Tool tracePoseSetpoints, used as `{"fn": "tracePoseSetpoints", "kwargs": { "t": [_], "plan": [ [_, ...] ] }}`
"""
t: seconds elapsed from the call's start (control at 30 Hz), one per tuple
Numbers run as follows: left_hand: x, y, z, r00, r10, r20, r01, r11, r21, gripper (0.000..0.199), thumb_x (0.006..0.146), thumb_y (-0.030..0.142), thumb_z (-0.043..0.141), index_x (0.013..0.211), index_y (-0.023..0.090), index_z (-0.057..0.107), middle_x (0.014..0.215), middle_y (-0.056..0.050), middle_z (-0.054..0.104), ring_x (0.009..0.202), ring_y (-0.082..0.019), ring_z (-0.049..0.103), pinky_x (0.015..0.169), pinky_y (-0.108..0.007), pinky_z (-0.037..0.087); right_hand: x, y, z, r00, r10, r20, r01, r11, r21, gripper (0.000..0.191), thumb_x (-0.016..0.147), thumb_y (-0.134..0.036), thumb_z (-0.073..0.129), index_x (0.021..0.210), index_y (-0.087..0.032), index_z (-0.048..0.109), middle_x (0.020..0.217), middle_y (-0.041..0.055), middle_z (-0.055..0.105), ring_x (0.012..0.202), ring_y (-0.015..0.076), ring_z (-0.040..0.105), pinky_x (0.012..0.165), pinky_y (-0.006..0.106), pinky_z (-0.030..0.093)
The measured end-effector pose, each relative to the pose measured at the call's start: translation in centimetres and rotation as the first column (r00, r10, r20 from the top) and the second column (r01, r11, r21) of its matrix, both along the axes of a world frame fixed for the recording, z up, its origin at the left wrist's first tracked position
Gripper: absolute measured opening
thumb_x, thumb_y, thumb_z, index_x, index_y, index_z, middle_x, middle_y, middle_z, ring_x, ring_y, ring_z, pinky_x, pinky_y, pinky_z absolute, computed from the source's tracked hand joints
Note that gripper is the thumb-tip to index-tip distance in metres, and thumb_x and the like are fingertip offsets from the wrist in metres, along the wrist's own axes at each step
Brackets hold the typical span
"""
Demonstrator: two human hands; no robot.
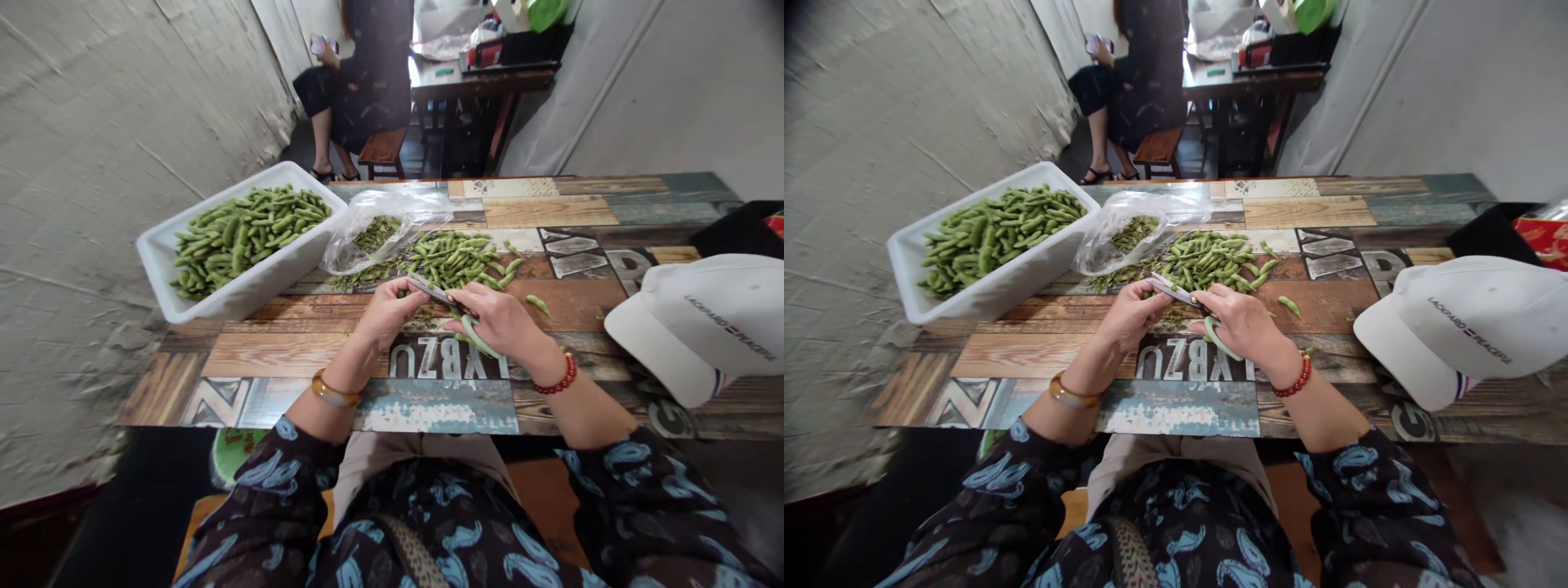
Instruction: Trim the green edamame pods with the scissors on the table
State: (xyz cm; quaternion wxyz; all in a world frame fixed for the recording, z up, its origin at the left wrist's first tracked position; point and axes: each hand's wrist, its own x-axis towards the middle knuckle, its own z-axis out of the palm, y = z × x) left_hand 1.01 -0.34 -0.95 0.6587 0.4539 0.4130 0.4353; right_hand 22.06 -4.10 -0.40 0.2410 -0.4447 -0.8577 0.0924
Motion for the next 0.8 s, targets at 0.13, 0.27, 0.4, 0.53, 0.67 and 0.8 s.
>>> {"fn": "tracePoseSetpoints", "kwargs": {
  "t": [0.13, 0.27, 0.4, 0.53, 0.67, 0.8],
  "plan": [
    [0.0, 0.0, 0.1, 1.0, -0.02, -0.009, 0.02, 1.0, -0.015, 0.032, 0.063, 0.034, 0.085, 0.068, 0.014, 0.061, 0.051, 0.006, 0.044, 0.043, -0.003, 0.03, 0.043, -0.02, 0.017, 0.1, 0.0, 0.0, 1.0, -0.003, 0.024, 0.003, 1.0, 0.001, 0.037, 0.092, -0.042, 0.063, 0.121, -0.02, 0.06, 0.098, 0.009, 0.066, 0.085, 0.024, 0.064, 0.071, 0.033, 0.051],
    [-0.1, 0.1, 0.3, 0.999, -0.013, 0.03, 0.014, 0.999, -0.046, 0.033, 0.064, 0.032, 0.084, 0.069, 0.015, 0.056, 0.049, 0.008, 0.041, 0.042, -0.002, 0.029, 0.043, -0.019, 0.017, 0.3, 0.3, -0.4, 0.999, -0.032, -0.004, 0.032, 0.999, 0.029, 0.04, 0.091, -0.044, 0.063, 0.123, -0.02, 0.06, 0.099, 0.0099, 0.067, 0.088, 0.026, 0.065, 0.073, 0.035, 0.052],
    [-0.3, 0.2, 0.7, 0.994, 0.007, 0.111, 0.002, 0.997, -0.081, 0.033, 0.065, 0.029, 0.083, 0.072, 0.016, 0.053, 0.055, 0.007, 0.049, 0.043, -0.002, 0.035, 0.042, -0.016, 0.02, 0.5, 0.6, -0.6, 0.992, -0.1, -0.08, 0.105, 0.993, 0.062, 0.042, 0.092, -0.048, 0.061, 0.12, -0.017, 0.061, 0.099, 0.0117, 0.068, 0.088, 0.0277, 0.065, 0.074, 0.038, 0.053],
    [-0.4, 0.1, 1.1, 0.982, 0.005, 0.189, 0.017, 0.993, -0.118, 0.038, 0.062, 0.029, 0.085, 0.079, 0.016, 0.054, 0.07, 0.001, 0.064, 0.047, -0.003, 0.042, 0.043, -0.015, 0.024, 0.5, 0.7, -0.4, 0.986, -0.086, -0.14, 0.092, 0.995, 0.036, 0.048, 0.089, -0.052, 0.064, 0.122, -0.017, 0.06, 0.103, 0.0124, 0.066, 0.084, 0.0262, 0.064, 0.074, 0.039, 0.055],
    [-0.4, 0.1, 1.0, 0.981, 0.006, 0.193, 0.014, 0.995, -0.1, 0.038, 0.061, 0.029, 0.085, 0.08, 0.015, 0.055, 0.07, 0.0, 0.067, 0.047, -0.003, 0.044, 0.043, -0.015, 0.026, 0.2, 0.5, -0.2, 0.991, -0.062, -0.115, 0.065, 0.998, 0.026, 0.051, 0.086, -0.052, 0.067, 0.125, -0.019, 0.059, 0.106, 0.012, 0.065, 0.091, 0.0278, 0.064, 0.076, 0.039, 0.054],
    [-0.2, 0.1, 0.3, 0.99, -0.025, 0.139, 0.036, 0.997, -0.075, 0.034, 0.065, 0.031, 0.084, 0.085, 0.015, 0.062, 0.071, 0.0, 0.067, 0.048, -0.004, 0.046, 0.043, -0.015, 0.027, 0.0, 0.3, -0.1, 0.996, -0.031, -0.078, 0.031, 1.0, 0.002, 0.051, 0.085, -0.048, 0.069, 0.127, -0.019, 0.058, 0.105, 0.0107, 0.064, 0.091, 0.0273, 0.064, 0.077, 0.039, 0.054]
  ]
}}
